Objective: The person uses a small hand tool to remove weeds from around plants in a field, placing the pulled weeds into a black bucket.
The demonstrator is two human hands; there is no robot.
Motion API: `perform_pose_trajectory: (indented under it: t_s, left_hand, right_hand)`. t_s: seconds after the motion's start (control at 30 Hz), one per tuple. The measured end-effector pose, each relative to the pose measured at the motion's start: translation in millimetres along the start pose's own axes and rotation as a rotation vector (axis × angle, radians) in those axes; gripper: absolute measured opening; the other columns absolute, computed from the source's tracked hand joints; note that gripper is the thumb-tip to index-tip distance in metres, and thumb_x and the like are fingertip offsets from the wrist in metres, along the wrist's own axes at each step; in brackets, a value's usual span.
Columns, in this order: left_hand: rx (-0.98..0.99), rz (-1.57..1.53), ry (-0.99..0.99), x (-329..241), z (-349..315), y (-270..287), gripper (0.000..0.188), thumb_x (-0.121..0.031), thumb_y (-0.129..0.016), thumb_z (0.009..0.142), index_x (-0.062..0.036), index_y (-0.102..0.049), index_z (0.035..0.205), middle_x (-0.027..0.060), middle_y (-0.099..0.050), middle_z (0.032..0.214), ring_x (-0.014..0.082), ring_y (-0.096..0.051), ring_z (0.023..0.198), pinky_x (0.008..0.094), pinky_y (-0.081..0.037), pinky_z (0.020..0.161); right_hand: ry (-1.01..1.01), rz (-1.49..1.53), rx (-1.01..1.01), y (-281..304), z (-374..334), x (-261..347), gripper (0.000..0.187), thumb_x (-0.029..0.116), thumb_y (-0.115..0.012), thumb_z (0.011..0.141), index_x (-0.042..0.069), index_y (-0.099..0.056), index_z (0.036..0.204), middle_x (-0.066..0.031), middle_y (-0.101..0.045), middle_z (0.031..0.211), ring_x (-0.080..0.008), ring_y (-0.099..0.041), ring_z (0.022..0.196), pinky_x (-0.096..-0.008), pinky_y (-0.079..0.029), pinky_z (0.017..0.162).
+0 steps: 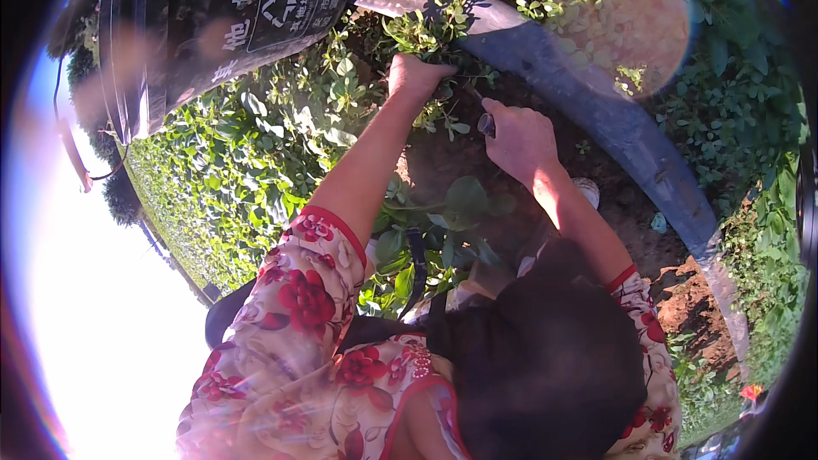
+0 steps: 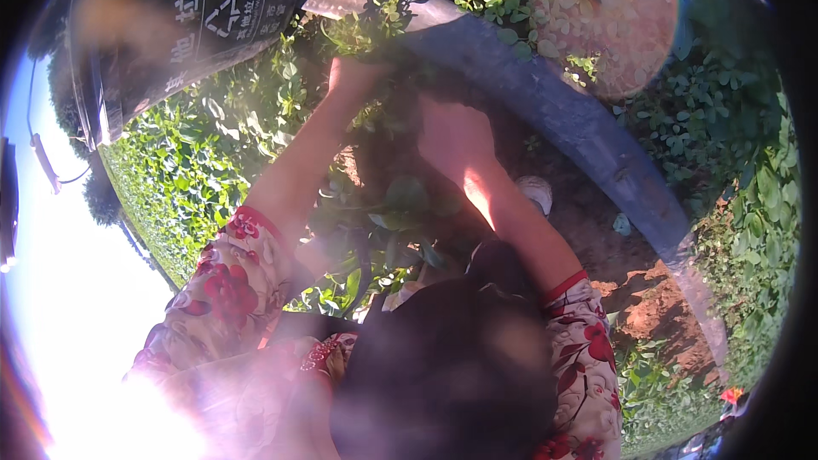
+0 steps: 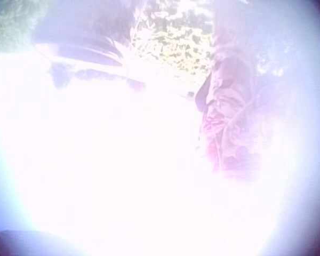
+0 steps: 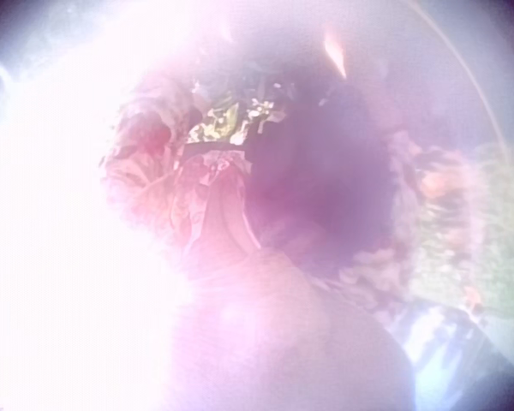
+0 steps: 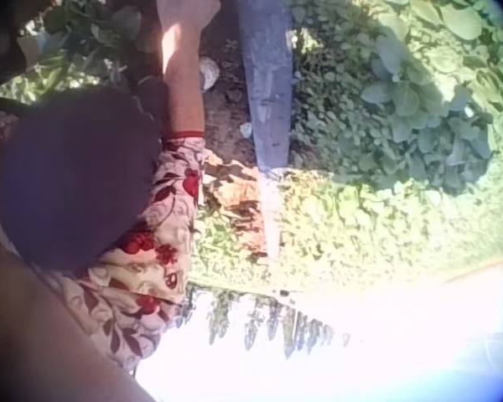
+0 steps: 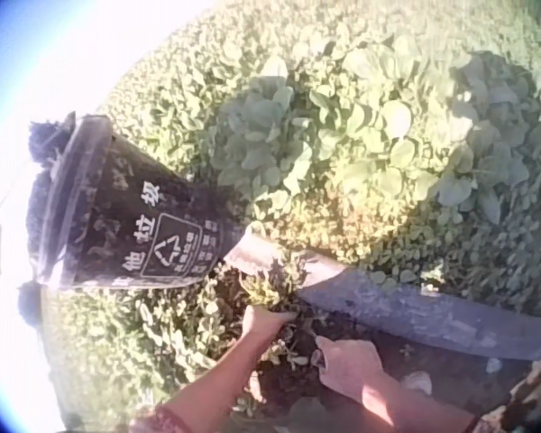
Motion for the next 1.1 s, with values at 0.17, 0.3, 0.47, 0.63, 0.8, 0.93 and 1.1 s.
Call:
perform_pose_trajectory:
  t_s: [0.17, 0.3, 0.47, 0.63, 0.8, 0.93, 1.1]
  left_hand:
    - [-0.168, 0.12, 0.063, 5.4, -21.0, -8.8, 0.048, -0.035, -0.083, 0.056, 0.0044, -0.067, 0.078, 0.0183, -0.069, 0.079, 0.0268, -0.069, 0.074, 0.0368, -0.056, 0.071]
    - [-0.279, 0.186, 0.085, 54.6, -70.8, -24.5, 0.058, -0.035, -0.08, 0.06, 0.0085, -0.06, 0.093, 0.0195, -0.067, 0.087, 0.0319, -0.068, 0.082, 0.0376, -0.055, 0.072]
    - [-0.033, -0.259, -0.03, 78.5, -103.1, -29.9, 0.046, -0.024, -0.072, 0.071, -0.0009, -0.063, 0.11, 0.0167, -0.065, 0.099, 0.0348, -0.064, 0.086, 0.0417, -0.052, 0.078]
    - [-0.289, -0.689, -0.048, 72.9, -59.6, 12.5, 0.037, -0.009, -0.073, 0.069, 0.0037, -0.062, 0.102, 0.0127, -0.066, 0.094, 0.0246, -0.063, 0.078, 0.0359, -0.051, 0.073]
    - [-0.2, -0.771, 0.084, 59.9, 15.3, 30.2, 0.053, -0.011, -0.08, 0.062, 0.008, -0.05, 0.101, 0.0143, -0.06, 0.094, 0.0204, -0.06, 0.081, 0.0349, -0.051, 0.073]
    - [-0.06, -0.401, 0.069, 65.5, 52.1, 27.8, 0.062, -0.019, -0.084, 0.059, 0.0094, -0.052, 0.104, 0.0135, -0.063, 0.092, 0.0182, -0.062, 0.074, 0.0328, -0.053, 0.068]
    - [-0.345, 0.03, 0.011, 39.5, 47.5, 9.7, 0.048, -0.03, -0.085, 0.055, 0.0023, -0.068, 0.087, 0.0102, -0.07, 0.081, 0.0213, -0.067, 0.077, 0.0332, -0.054, 0.076]
  right_hand:
    - [0.075, 0.002, -0.003, -2.9, -24.9, 1.4, 0.044, 0.012, -0.065, 0.071, 0.008, -0.061, 0.114, -0.0135, -0.067, 0.081, -0.0324, -0.066, 0.073, -0.0444, -0.052, 0.065]
    - [0.162, 0.013, -0.014, -14.2, -75.1, 1.9, 0.045, 0.01, -0.067, 0.067, 0.008, -0.062, 0.112, -0.0113, -0.065, 0.078, -0.0308, -0.065, 0.068, -0.0433, -0.052, 0.062]
    - [0.292, 0.016, -0.15, -1.3, -85.5, -0.9, 0.037, 0.013, -0.065, 0.07, 0.006, -0.062, 0.106, -0.0099, -0.063, 0.069, -0.0283, -0.064, 0.059, -0.0411, -0.05, 0.055]
    - [0.183, 0.019, -0.303, 14.2, -62.7, 2.2, 0.042, 0.008, -0.067, 0.067, 0.01, -0.062, 0.109, -0.0081, -0.065, 0.073, -0.0294, -0.064, 0.062, -0.0417, -0.05, 0.056]
    - [0.032, -0.063, -0.189, 7.6, -13.2, -0.1, 0.033, 0.011, -0.065, 0.073, 0.01, -0.062, 0.106, -0.0116, -0.067, 0.077, -0.0327, -0.066, 0.068, -0.0441, -0.051, 0.06]
    - [-0.005, 0.013, -0.153, -8.4, 10.0, 2.7, 0.033, 0.011, -0.064, 0.073, 0.011, -0.064, 0.106, -0.0129, -0.068, 0.079, -0.0338, -0.066, 0.071, -0.0459, -0.052, 0.064]
    - [-0.01, 0.1, -0.193, -16.0, 34.3, 0.9, 0.032, 0.012, -0.063, 0.073, 0.013, -0.066, 0.105, -0.0138, -0.068, 0.079, -0.034, -0.066, 0.071, -0.0454, -0.052, 0.066]
Point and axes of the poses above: each hand's wrist, its own z-axis towards the middle knuckle, its own y-axis out of the back of the hand, x = y × z, the point moved 4 cm from there along z, towards the middle knuckle
